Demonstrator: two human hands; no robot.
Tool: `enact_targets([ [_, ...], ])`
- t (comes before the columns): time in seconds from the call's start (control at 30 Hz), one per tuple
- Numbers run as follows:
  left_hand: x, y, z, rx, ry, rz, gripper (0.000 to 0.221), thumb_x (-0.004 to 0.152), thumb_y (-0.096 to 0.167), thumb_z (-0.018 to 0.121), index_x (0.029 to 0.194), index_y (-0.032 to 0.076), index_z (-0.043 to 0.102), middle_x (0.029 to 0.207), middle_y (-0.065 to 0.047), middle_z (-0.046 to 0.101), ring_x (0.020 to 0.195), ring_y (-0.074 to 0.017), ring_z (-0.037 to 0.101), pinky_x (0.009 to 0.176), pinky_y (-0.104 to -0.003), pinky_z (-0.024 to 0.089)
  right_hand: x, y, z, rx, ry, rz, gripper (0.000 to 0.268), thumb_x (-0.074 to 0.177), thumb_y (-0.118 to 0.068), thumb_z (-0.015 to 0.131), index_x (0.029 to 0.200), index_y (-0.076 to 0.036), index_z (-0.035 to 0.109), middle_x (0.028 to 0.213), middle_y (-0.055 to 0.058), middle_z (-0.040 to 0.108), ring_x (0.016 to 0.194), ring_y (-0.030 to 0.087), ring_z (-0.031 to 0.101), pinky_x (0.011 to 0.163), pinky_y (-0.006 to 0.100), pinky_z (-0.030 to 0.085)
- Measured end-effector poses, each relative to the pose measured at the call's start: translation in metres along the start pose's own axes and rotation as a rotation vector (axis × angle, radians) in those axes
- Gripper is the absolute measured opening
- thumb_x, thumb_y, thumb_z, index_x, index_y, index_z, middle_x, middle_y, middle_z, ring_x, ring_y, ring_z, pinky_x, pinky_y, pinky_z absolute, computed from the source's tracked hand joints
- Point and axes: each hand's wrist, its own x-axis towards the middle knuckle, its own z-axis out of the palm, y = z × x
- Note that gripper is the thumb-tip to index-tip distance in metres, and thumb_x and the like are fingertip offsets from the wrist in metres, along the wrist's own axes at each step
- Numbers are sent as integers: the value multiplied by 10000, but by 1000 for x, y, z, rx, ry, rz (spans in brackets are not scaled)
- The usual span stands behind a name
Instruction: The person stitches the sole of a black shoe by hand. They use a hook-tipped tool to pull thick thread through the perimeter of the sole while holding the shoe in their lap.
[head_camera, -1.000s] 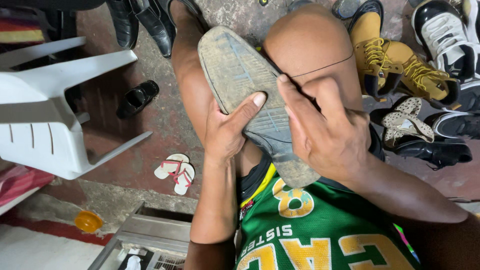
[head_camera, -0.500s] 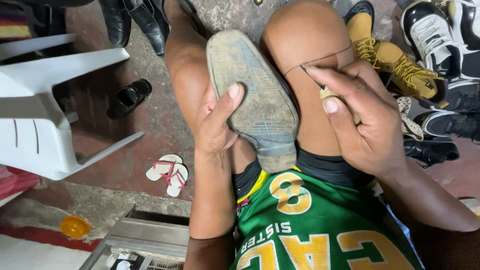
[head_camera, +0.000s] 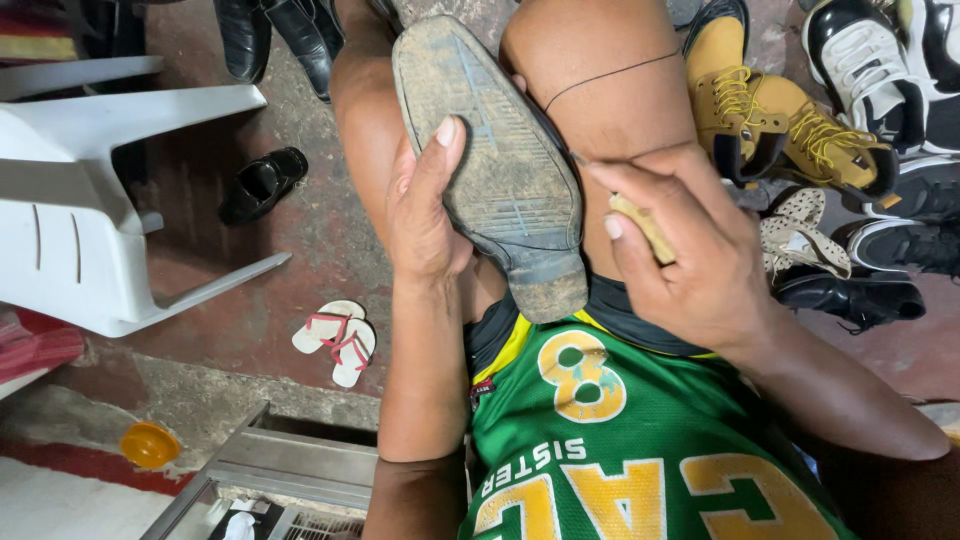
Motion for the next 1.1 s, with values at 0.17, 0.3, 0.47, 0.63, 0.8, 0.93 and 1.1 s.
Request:
enact_targets([
  [0.17, 0, -2, 2, -46, 18, -12, 544, 1078, 178, 622, 1548, -42, 457, 1470, -143, 588, 1397, -263, 536, 1243, -405, 384, -3, -8, 12, -62, -3, 18, 398, 1020, -55, 653, 1416, -63, 607, 1187, 131, 627, 1000, 301, 700, 829, 391, 571],
  [0.3, 0, -3, 7, -13, 42, 16, 605, 1051, 204, 650, 1562, -32, 428, 1525, -137, 539, 1459, -259, 477, 1271, -402, 333, -5, -11, 13, -102, -20, 34, 387, 1021, -72, 645, 1406, -69, 616, 1164, 120, 638, 938, 313, 698, 775, 409, 571],
  [0.47, -1, -2, 10, 45, 73, 24, 675, 1038, 244, 652, 1592, -30, 382, 1590, -139, 472, 1512, -257, 409, 1291, -401, 283, -9, -15, 20, -192, 18, 7, 386, 1022, -52, 637, 1407, -35, 620, 1153, 120, 606, 890, 295, 685, 728, 404, 566],
  [0.63, 0, 0, 10, 74, 42, 47, 713, 1037, 255, 636, 1619, -1, 312, 1616, -118, 431, 1532, -237, 381, 1302, -393, 258, -3, -18, 27, -258, 70, -34, 373, 1009, -37, 655, 1381, -10, 644, 1131, 103, 572, 864, 266, 674, 702, 388, 555],
  [0.8, 2, -2, 8, 64, 86, 31, 710, 1040, 253, 648, 1611, -21, 326, 1612, -146, 426, 1528, -262, 374, 1302, -409, 258, 4, -14, 32, -299, 67, -54, 370, 986, -28, 673, 1355, -3, 666, 1124, 98, 581, 790, 250, 670, 641, 372, 539],
  [0.93, 4, 1, 9, 53, 113, 15, 719, 1023, 234, 661, 1605, -23, 326, 1614, -157, 417, 1532, -278, 364, 1300, -417, 245, 8, -9, 35, -312, 86, -88, 384, 975, -21, 679, 1359, -12, 670, 1133, 91, 577, 801, 248, 673, 659, 373, 546],
  [1.1, 5, 7, 16, 135, 47, 128, 726, 1029, 202, 676, 1626, -27, 330, 1602, -135, 415, 1549, -261, 344, 1350, -415, 217, 14, -6, 36, -295, 105, -123, 389, 971, -17, 675, 1360, 2, 667, 1135, 90, 575, 859, 245, 685, 688, 366, 548],
])
